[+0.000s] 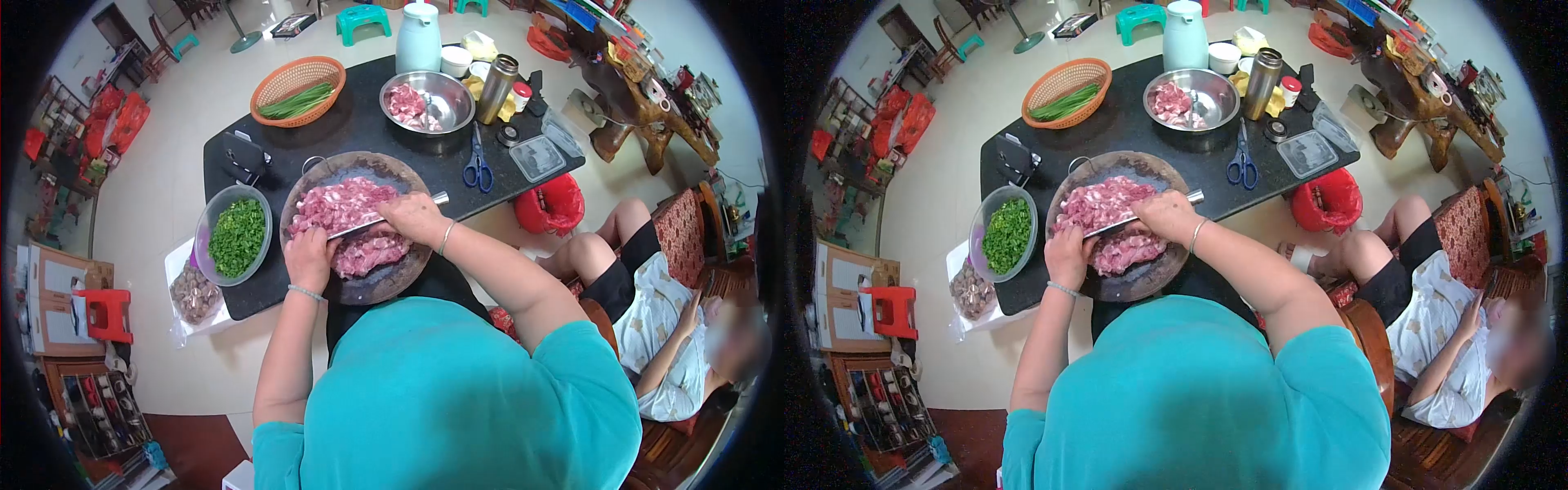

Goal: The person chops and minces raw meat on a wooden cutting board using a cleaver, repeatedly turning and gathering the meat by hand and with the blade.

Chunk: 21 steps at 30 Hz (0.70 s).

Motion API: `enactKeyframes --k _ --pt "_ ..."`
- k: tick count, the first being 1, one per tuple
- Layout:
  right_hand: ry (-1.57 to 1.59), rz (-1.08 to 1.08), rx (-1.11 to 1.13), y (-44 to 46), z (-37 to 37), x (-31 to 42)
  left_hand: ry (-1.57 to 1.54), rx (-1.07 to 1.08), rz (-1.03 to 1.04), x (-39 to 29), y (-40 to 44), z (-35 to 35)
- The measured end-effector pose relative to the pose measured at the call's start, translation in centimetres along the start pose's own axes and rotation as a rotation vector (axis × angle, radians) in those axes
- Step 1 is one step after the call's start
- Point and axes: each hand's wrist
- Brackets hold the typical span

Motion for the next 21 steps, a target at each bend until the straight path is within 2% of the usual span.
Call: enactKeyframes --k 7,9,10,11,13,15,16,17,21 --pt "0.000 -0.009 0.085 0.9 -0.9 -0.8 -0.055 0.004 0.043 0.5 1.0 -1.4" --pt "-0.009 0.013 -0.020 2.1 -4.1 -1.4 -0.062 -0.036 0.045 -0.1 3.0 -3.8" --pt "-0.072 -0.013 -0.170 2.9 -4.1 -1.9 -0.028 -0.059 0.051 -0.1 3.9 -4.9" --pt "-0.128 0.005 -0.170 3.3 -6.6 -1.7 0.005 -0.094 0.062 -0.3 4.8 -5.7" --pt "-0.094 0.011 -0.241 4.1 -6.3 -2.1 0.013 -0.087 0.048 -0.4 5.7 -6.1" --pt "-0.088 0.026 -0.088 3.8 -3.4 -1.7 -0.035 -0.059 0.031 1.0 4.4 -2.8" --pt "-0.017 0.024 0.079 3.1 1.1 -1.6 -0.019 0.070 0.027 2.8 2.5 0.6" --pt "-0.044 0.034 -0.035 2.4 0.9 -1.0 0.026 -0.044 0.023 1.9 1.9 1.0" --pt "-0.062 0.048 0.057 2.6 0.1 -0.8 -0.021 -0.051 0.055 1.9 2.1 0.7"
Point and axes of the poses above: each hand's wrist, its own y-axis towards the middle knuckle, its own z-axis out of the palm, x = y × z, and after that the axes turned 13 degrees about -y, right-handed
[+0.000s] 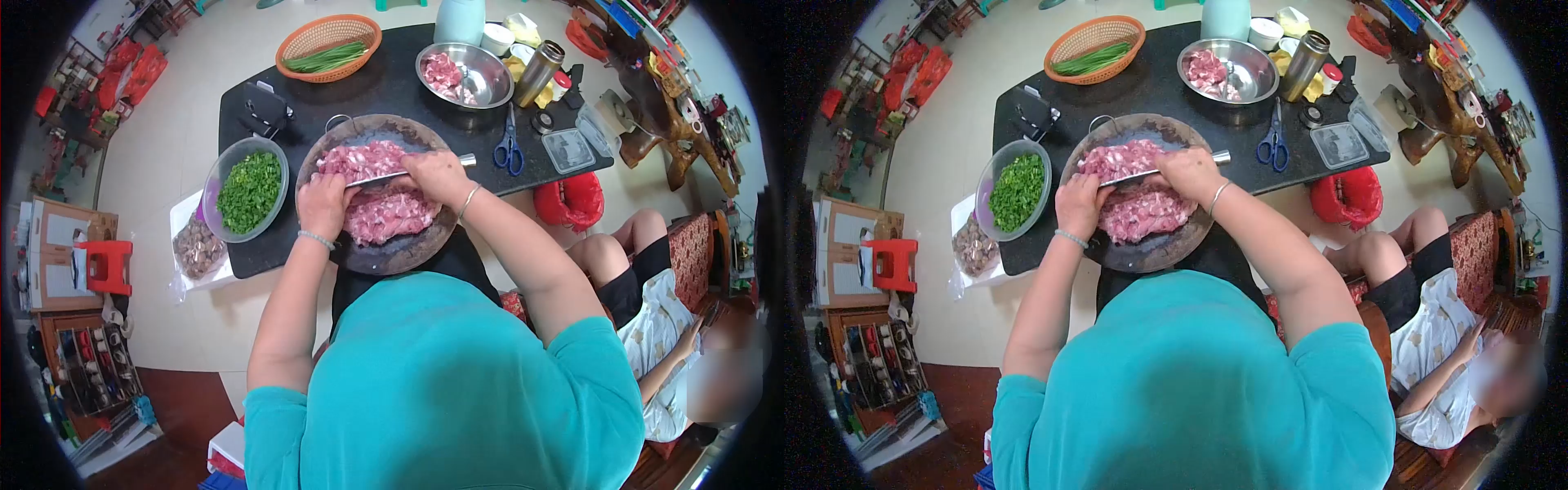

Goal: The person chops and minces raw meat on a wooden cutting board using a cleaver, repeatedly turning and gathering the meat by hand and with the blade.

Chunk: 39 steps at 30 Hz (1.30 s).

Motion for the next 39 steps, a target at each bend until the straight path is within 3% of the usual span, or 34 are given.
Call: enactKeyframes --k 4,7,11,13,14,17,22,24,28,30,31,39 --pt "0.011 -0.032 -0.032 0.3 1.0 -0.4 -0.018 0.007 -0.004 0.3 0.3 -0.2" --pt "-0.030 -0.019 -0.021 0.3 -2.9 -0.4 -0.035 -0.016 -0.024 -0.2 1.0 -2.0" --pt "-0.027 -0.049 -0.203 -0.1 -5.5 -0.6 -0.018 -0.008 -0.024 -2.2 1.9 -5.7" --pt "-0.048 -0.052 -0.078 -0.9 -1.7 0.1 -0.062 0.132 -0.087 -0.6 -0.3 -2.2" --pt "-0.010 -0.043 -0.075 -1.5 0.8 0.8 0.000 -0.017 0.012 -0.8 -1.2 -0.8" --pt "0.002 -0.006 -0.086 -1.7 0.2 1.0 -0.036 0.032 -0.048 -0.6 -1.3 -0.5" --pt "0.054 -0.046 0.001 -0.8 0.1 0.0 -0.100 -0.059 0.049 -0.3 -0.1 -1.2" --pt "0.002 -0.039 -0.107 0.0 -1.2 -0.5 -0.009 0.078 -0.032 -0.6 1.0 -2.9" --pt "-0.015 -0.014 -0.230 1.8 -4.7 -1.1 0.018 0.007 0.000 -0.6 4.0 -5.5" --pt "-0.027 -0.005 -0.081 1.9 -1.8 -0.7 -0.117 0.084 -0.027 1.7 2.4 -1.7" --pt "0.008 -0.006 -0.019 1.4 0.9 -0.1 -0.017 0.027 0.021 2.1 1.3 0.2" --pt "0.013 -0.003 0.001 1.4 0.1 -0.2 0.006 0.044 -0.003 2.0 1.4 0.2"
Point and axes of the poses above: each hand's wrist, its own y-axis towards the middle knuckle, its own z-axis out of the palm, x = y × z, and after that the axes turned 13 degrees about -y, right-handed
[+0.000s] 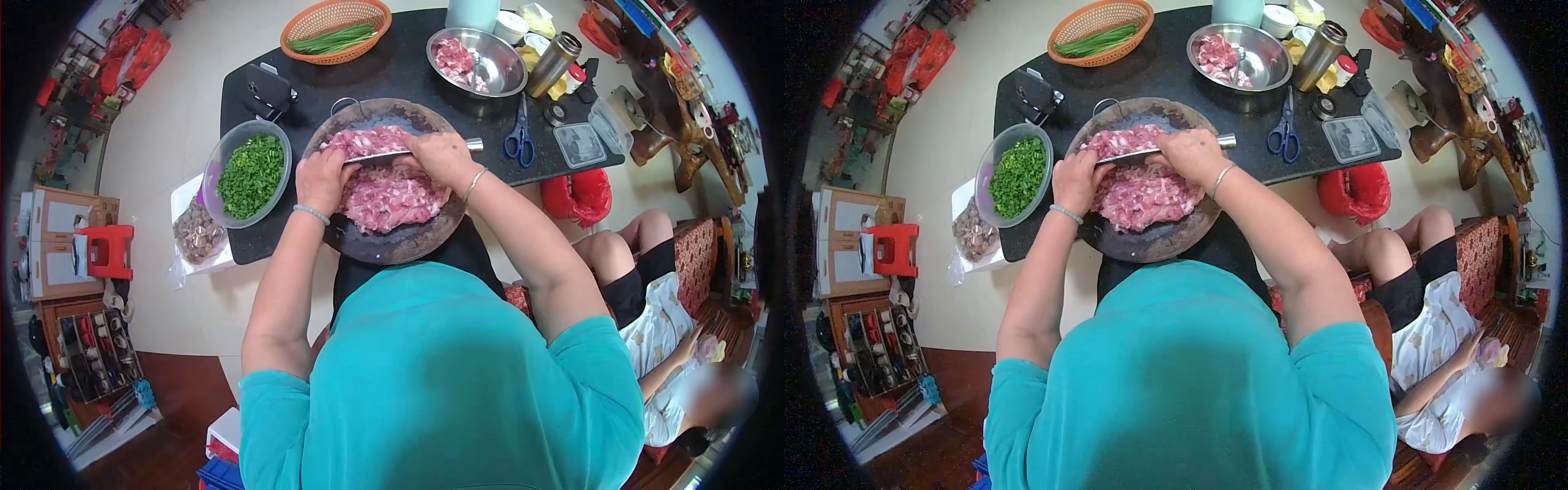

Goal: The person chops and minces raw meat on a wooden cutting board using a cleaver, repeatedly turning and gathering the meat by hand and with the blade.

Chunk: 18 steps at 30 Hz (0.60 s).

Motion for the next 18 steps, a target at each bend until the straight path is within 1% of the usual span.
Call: enactKeyframes --k 3,6,7,8,9,10,12,13,14,17,18 --pt "0.014 -0.009 -0.008 -0.4 -1.8 -0.3 -0.042 -0.036 -0.011 -1.1 0.3 -1.7" --pt "-0.008 -0.027 -0.160 -1.6 -5.2 -0.3 -0.053 -0.044 -0.001 -3.1 0.7 -4.7" --pt "-0.033 -0.020 -0.174 -2.0 -4.7 -0.3 -0.058 -0.030 0.003 -3.2 0.1 -4.4" --pt "-0.043 -0.026 -0.114 -2.5 -3.0 -0.1 -0.062 -0.018 0.009 -3.1 -0.4 -3.7" --pt "-0.052 -0.035 -0.055 -3.1 -0.8 0.4 -0.107 0.038 0.020 -2.0 -2.0 -0.8" --pt "-0.030 0.007 -0.127 -3.6 0.5 0.8 -0.027 -0.048 0.045 -2.4 -2.1 0.0" --pt "-0.024 0.005 -0.150 -2.9 0.4 0.2 -0.026 -0.078 0.036 -2.6 -1.7 -0.1" --pt "0.002 0.002 -0.145 -3.4 0.7 0.6 -0.056 0.006 -0.017 -2.4 -1.8 -0.1" --pt "-0.002 0.012 -0.062 -3.2 -0.2 0.7 -0.077 0.026 -0.012 -2.3 -1.8 -0.2" --pt "0.026 0.004 -0.025 -2.3 -0.5 -0.2 -0.116 0.018 0.028 -1.6 -0.4 -1.0" --pt "0.006 0.001 -0.058 -2.0 -1.3 -0.4 -0.081 0.021 0.006 -2.0 0.1 -2.0"
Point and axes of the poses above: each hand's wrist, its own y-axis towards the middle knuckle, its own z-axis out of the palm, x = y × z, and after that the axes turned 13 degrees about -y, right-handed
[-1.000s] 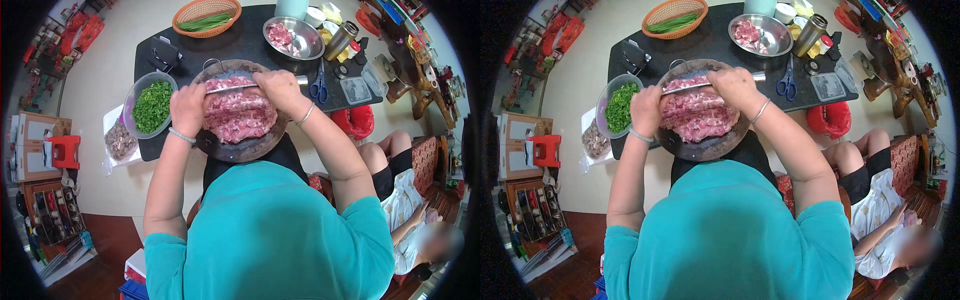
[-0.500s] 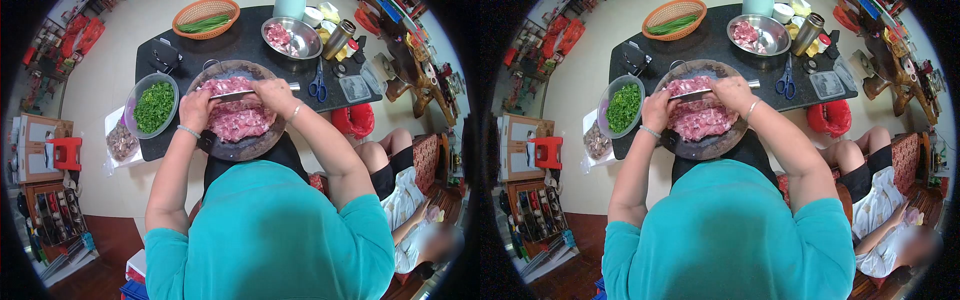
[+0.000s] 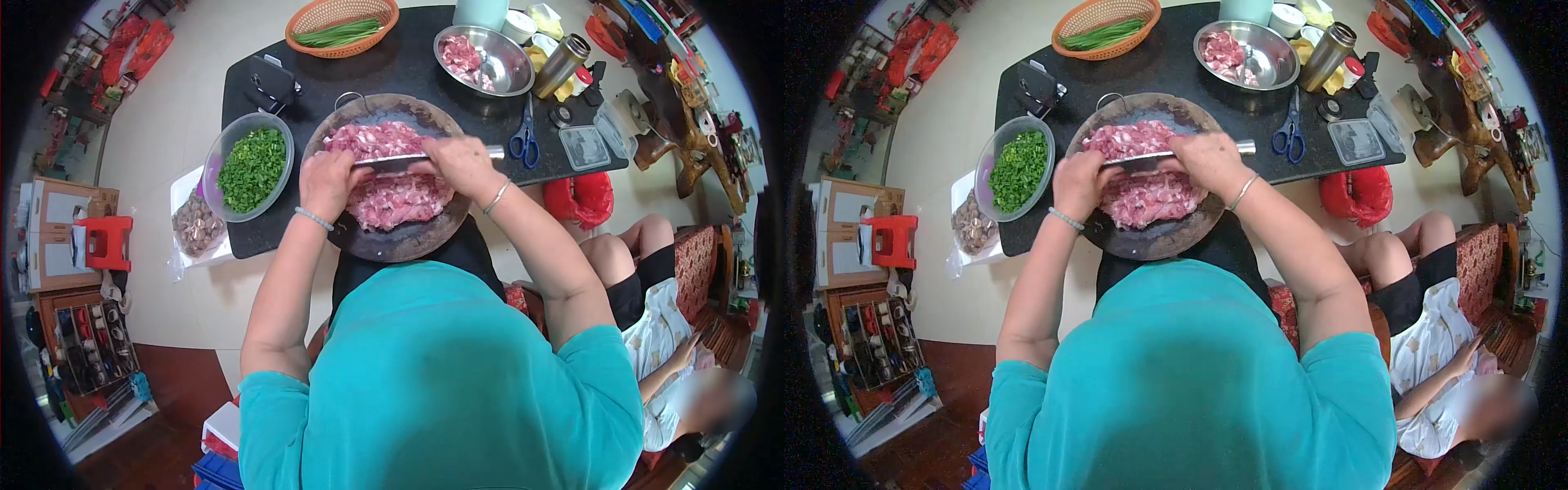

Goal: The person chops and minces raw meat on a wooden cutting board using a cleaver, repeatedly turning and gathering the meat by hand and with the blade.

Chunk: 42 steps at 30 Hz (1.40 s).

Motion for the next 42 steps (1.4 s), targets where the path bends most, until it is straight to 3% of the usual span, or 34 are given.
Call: enactKeyframes --k 3,5,6,7,8,12,18,21,22,28,35,42 --pt "-0.033 0.022 -0.086 0.8 -3.0 -0.3 0.033 -0.026 0.013 -0.8 0.8 -1.5" --pt "-0.028 0.024 -0.032 0.8 -1.0 -0.1 0.049 -0.068 0.002 -0.8 1.4 -1.3" --pt "-0.023 0.029 0.016 0.6 0.5 0.1 -0.045 0.058 -0.036 1.0 0.1 1.2" --pt "-0.041 0.014 -0.096 0.1 2.8 0.3 0.048 -0.080 0.024 1.1 -0.5 2.6" --pt "-0.046 0.012 -0.107 0.8 2.5 0.0 0.045 -0.078 0.027 0.9 -0.2 2.3" --pt "0.014 0.028 0.051 0.7 1.6 -0.1 0.028 0.037 -0.030 1.5 0.2 2.3" --pt "-0.076 -0.022 -0.109 0.7 -2.2 -0.7 0.054 -0.047 0.010 -1.2 0.5 -1.1" --pt "-0.091 -0.020 0.054 -0.7 1.1 0.6 0.009 0.053 -0.019 -0.2 -1.5 1.5" --pt "-0.053 -0.001 -0.018 -1.1 1.8 0.8 0.012 -0.049 0.021 -0.3 -1.8 1.8" --pt "-0.022 -0.030 0.006 -0.4 0.9 0.4 0.011 0.041 0.001 0.4 -1.1 1.5" --pt "0.099 -0.083 -0.055 -5.9 -4.9 2.0 -0.010 0.046 -0.009 -6.1 -4.6 -3.7" --pt "0.066 -0.095 -0.112 -6.3 -1.4 1.2 -0.005 -0.015 0.046 -5.0 -4.6 -0.1"
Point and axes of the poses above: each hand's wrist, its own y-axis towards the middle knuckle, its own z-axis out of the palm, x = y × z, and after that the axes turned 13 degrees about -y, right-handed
